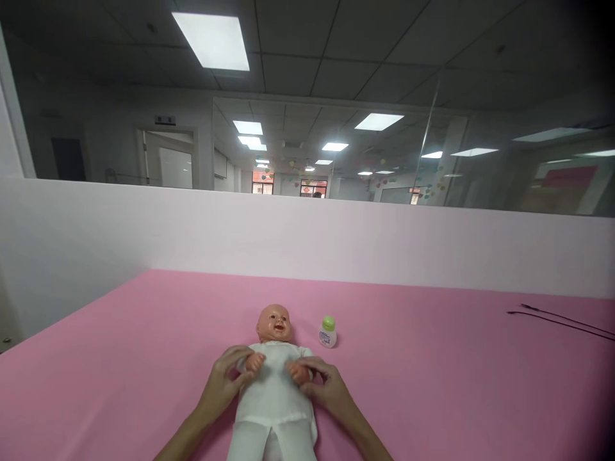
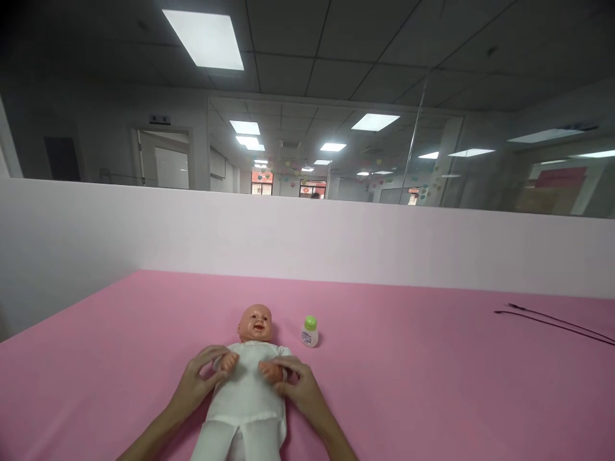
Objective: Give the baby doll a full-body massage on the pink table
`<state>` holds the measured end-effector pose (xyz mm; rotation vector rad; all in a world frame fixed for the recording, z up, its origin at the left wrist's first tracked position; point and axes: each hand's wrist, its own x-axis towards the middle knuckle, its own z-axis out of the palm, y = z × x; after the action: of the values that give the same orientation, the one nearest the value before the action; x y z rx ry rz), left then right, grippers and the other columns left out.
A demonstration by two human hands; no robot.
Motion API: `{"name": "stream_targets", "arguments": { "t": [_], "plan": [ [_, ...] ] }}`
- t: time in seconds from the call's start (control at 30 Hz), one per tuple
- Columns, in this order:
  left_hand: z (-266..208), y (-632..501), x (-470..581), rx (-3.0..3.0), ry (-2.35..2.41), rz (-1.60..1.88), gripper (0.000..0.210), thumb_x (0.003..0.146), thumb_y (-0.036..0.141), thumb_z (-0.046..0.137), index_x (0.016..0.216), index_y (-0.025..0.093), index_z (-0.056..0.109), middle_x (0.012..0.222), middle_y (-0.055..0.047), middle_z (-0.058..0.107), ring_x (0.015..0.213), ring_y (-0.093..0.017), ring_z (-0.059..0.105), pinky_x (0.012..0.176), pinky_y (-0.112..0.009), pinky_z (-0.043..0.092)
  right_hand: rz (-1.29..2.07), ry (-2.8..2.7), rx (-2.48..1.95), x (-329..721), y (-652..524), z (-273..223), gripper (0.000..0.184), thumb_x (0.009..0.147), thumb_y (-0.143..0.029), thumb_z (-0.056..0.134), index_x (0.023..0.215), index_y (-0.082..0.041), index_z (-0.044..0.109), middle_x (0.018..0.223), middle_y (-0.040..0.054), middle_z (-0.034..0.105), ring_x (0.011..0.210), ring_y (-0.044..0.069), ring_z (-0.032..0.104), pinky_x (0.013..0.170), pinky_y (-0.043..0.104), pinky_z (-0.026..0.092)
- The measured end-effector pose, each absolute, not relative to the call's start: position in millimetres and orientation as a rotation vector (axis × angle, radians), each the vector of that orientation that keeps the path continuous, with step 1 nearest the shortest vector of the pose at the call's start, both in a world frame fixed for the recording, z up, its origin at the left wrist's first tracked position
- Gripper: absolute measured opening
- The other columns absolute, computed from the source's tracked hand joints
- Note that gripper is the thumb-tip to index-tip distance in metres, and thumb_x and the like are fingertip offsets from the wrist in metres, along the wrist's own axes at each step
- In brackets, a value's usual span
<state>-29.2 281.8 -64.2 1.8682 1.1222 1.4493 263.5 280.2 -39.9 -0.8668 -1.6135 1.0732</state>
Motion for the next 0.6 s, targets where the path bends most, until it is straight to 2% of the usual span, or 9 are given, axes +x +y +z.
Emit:
{"name": "stream_targets", "arguments": {
  "t": [0.1,0.2,0.27,0.33,0.43,0.53,0.6],
  "plan": [
    [-68.6,291.7,-42.0,1.462,1.238,1.694,0.043,0.088,0.056,0.067,0.112,0.020,0.071,0.114,-0.011,0.072,0.105,-0.029,0.067,0.092,-0.040,0.054,1.088,-1.201,-0.880,275.0,298.2,-53.9,0.050,0.069,-0.053,0.086,0.109,-0.023,0.078,0.118,0.0106,0.076,0.115,0.033,0.067,0.104,0.050,0.050],
    [-70.2,298.2,-54.9,1.152,1.358,1.814,0.052,0.084,0.066,0.066,0.097,0.016,0.070,0.095,-0.008,0.072,0.092,-0.026,0.068,0.076,-0.032,0.055,1.081,-0.872,-0.953,289.9,310.3,-65.4,0.052,0.068,-0.063,0.083,0.101,-0.023,0.078,0.108,0.0083,0.078,0.106,0.032,0.070,0.095,0.046,0.056],
    [-68.9,298.6,-57.9,1.124,1.384,1.816,0.053,0.083,0.067,0.068,0.093,0.015,0.070,0.089,-0.007,0.071,0.090,-0.026,0.067,0.073,-0.030,0.053,1.103,-0.787,-0.977,296.1,314.1,-67.2,0.056,0.063,-0.065,0.085,0.098,-0.023,0.078,0.101,0.0082,0.079,0.099,0.032,0.072,0.088,0.045,0.059],
    [-66.1,295.7,-55.1,1.234,1.361,1.778,0.050,0.084,0.063,0.069,0.100,0.015,0.071,0.096,-0.009,0.073,0.094,-0.027,0.067,0.077,-0.031,0.054,1.095,-0.823,-0.934,296.3,314.2,-62.7,0.058,0.062,-0.064,0.087,0.101,-0.022,0.078,0.104,0.0090,0.079,0.102,0.032,0.072,0.088,0.043,0.059],
    [-61.2,287.1,-44.8,1.630,1.288,1.650,0.038,0.089,0.051,0.068,0.110,0.019,0.073,0.110,-0.010,0.074,0.104,-0.028,0.067,0.090,-0.037,0.054,1.075,-1.096,-0.859,286.6,304.5,-48.0,0.058,0.061,-0.055,0.091,0.107,-0.022,0.078,0.116,0.0114,0.076,0.112,0.032,0.068,0.098,0.045,0.054],
    [-57.7,277.9,-37.0,2.077,1.127,1.391,0.027,0.089,0.040,0.071,0.112,0.027,0.078,0.118,-0.009,0.073,0.113,-0.028,0.064,0.101,-0.040,0.051,1.098,-1.543,-0.847,273.1,284.3,-34.0,0.048,0.064,-0.045,0.091,0.105,-0.023,0.080,0.117,0.0119,0.075,0.116,0.033,0.065,0.106,0.051,0.048],
    [-57.0,274.0,-34.9,2.204,1.066,1.271,0.026,0.089,0.038,0.071,0.113,0.032,0.079,0.120,-0.008,0.073,0.116,-0.028,0.063,0.102,-0.041,0.051,1.078,-1.770,-0.837,266.6,272.1,-29.6,0.040,0.065,-0.042,0.091,0.100,-0.026,0.082,0.116,0.0103,0.074,0.117,0.033,0.063,0.109,0.051,0.045]
  ]
}}
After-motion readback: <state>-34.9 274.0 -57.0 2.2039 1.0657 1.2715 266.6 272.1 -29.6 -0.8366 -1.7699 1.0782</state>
